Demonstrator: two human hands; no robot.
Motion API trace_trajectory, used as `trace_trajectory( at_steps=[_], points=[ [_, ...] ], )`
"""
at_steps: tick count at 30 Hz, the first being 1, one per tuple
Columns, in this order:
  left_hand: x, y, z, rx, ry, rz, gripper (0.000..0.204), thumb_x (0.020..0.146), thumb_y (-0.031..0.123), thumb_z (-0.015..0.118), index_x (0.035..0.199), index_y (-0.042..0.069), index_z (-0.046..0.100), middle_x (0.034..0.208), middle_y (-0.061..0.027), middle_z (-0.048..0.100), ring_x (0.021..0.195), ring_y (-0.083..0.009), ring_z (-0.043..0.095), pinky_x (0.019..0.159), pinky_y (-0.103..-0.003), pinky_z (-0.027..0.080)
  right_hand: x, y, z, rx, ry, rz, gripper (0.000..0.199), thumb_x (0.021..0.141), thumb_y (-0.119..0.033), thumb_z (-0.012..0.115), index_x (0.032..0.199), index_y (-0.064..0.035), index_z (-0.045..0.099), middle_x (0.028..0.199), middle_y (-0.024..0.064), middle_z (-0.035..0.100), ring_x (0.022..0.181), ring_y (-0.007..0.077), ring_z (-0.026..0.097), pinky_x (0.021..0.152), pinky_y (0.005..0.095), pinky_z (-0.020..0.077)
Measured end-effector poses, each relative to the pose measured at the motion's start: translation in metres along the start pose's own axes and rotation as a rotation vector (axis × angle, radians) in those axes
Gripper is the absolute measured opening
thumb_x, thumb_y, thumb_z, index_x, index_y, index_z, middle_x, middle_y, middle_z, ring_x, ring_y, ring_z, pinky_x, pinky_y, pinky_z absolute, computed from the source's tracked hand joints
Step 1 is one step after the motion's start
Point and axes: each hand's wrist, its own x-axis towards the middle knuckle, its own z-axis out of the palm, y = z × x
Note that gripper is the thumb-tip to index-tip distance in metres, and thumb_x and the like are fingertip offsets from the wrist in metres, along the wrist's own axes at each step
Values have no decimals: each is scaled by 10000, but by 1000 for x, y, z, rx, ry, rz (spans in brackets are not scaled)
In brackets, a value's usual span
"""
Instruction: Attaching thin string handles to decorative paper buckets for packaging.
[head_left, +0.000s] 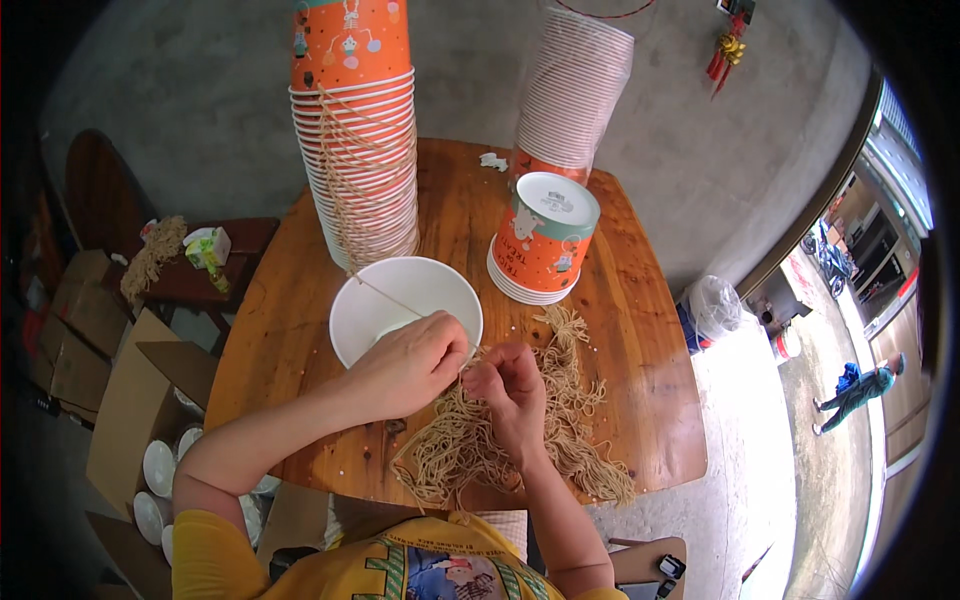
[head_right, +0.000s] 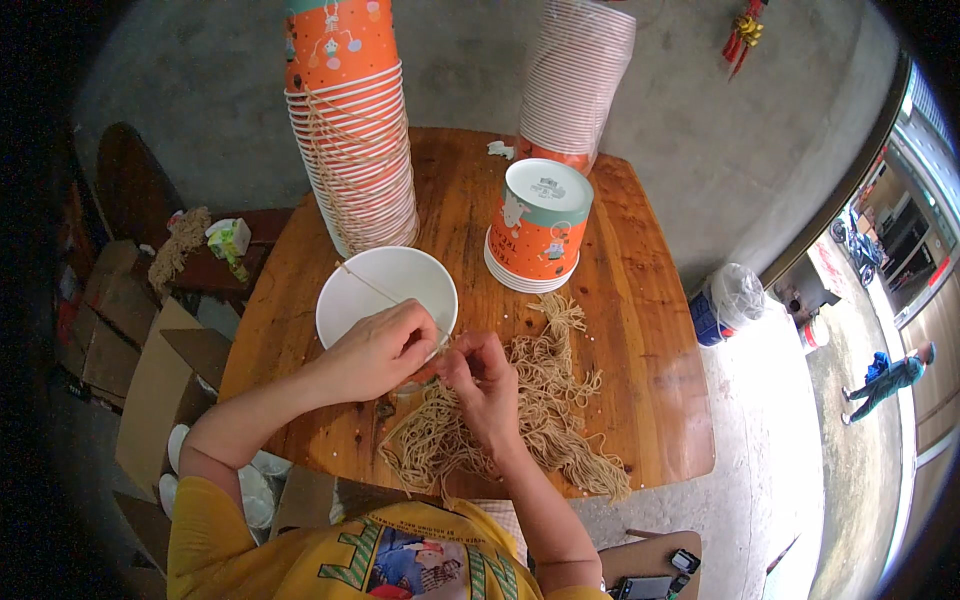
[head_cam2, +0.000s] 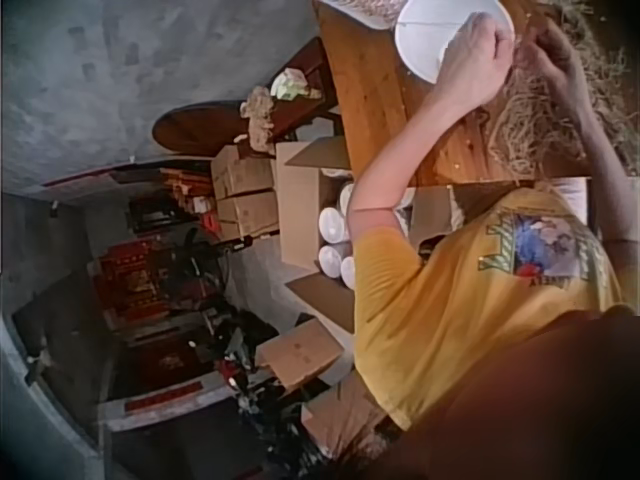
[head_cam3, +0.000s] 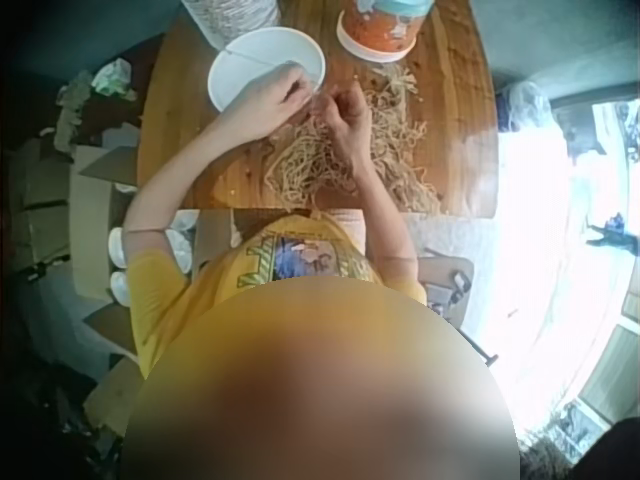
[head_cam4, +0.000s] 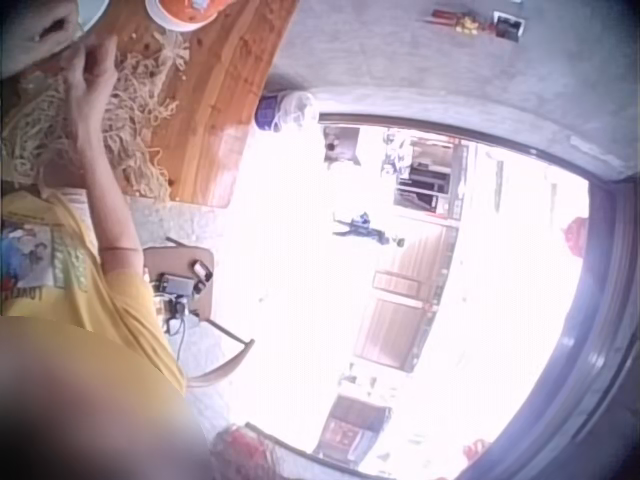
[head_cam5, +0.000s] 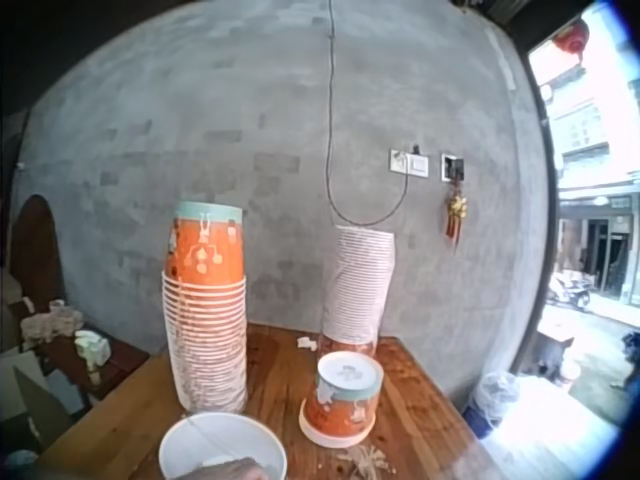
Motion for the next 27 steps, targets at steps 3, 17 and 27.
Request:
trace_trajectory(
  at_steps=[3,17,27],
  points=[
    [-1,-4,1,106,71,106,130,870,62,566,901,31,443,863,-112,538,816,-307,580,695,-407,476,-2,3,-1,-31,-6,-4,71,939,-30,561,986,-17,509,890,37,619,778,77,591,723,230,493],
    [0,-6,1,241,126,169,145,842,58,580,880,20,446,840,-131,532,803,-323,581,681,-431,481,-8,6,1,-225,-20,-77,75,899,-19,606,909,-20,531,803,-19,560,685,37,521,611,201,442],
    [3,-13,0,312,138,156,112,873,75,539,875,7,450,829,-167,536,793,-364,582,681,-459,485,2,-2,12,-756,-90,-574,172,721,32,635,832,-50,533,754,64,577,647,224,558,591,318,468]
  ],
)
